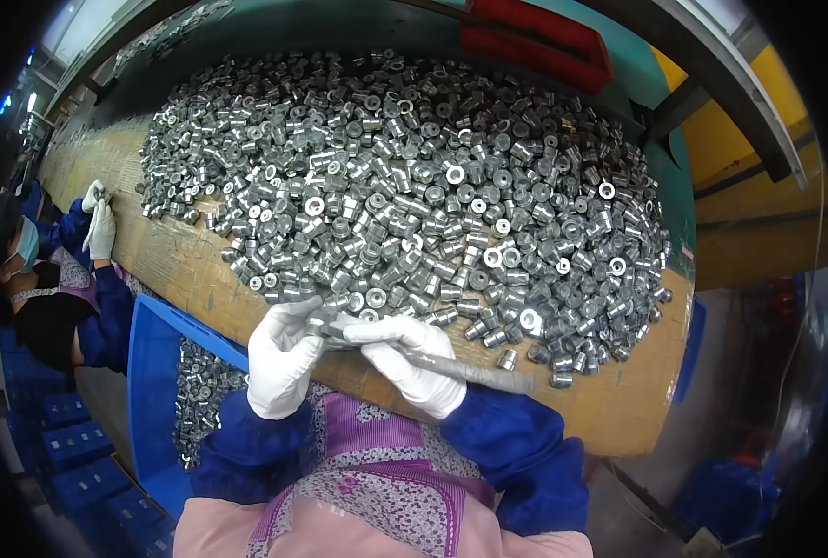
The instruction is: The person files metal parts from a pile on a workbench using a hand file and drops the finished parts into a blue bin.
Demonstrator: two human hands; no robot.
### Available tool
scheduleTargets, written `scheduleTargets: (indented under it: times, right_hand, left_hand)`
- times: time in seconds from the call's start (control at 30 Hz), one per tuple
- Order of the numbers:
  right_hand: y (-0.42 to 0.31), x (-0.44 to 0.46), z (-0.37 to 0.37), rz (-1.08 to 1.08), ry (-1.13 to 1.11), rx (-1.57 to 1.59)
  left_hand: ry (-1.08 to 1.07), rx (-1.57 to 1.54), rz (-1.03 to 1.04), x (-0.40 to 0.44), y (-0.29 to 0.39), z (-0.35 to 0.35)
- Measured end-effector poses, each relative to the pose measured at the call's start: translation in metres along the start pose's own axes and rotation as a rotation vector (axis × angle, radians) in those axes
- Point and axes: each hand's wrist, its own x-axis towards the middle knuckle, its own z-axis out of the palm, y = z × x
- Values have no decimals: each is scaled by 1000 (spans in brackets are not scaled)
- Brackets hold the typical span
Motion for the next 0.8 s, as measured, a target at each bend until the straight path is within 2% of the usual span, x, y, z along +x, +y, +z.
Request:
scheduleTargets:
  times: [0.07,0.4,0.5,0.57,0.73,0.8]
  right_hand:
    - [-2,-2,4,-57,20,-91]
    - [2,-2,6,-72,55,-48]
    - [-2,-2,6,-54,51,-98]
    - [-1,-2,8,-119,48,-240]
    - [3,-1,9,-100,66,-220]
    - [-2,0,9,3,54,-74]
  left_hand:
    - [11,3,-9,0,0,1]
    - [24,-35,-26,-1,2,5]
    - [42,-25,-29,-1,3,5]
    - [43,-15,-19,-1,2,5]
    - [33,87,7,-3,-2,2]
    - [18,104,27,-3,-1,1]
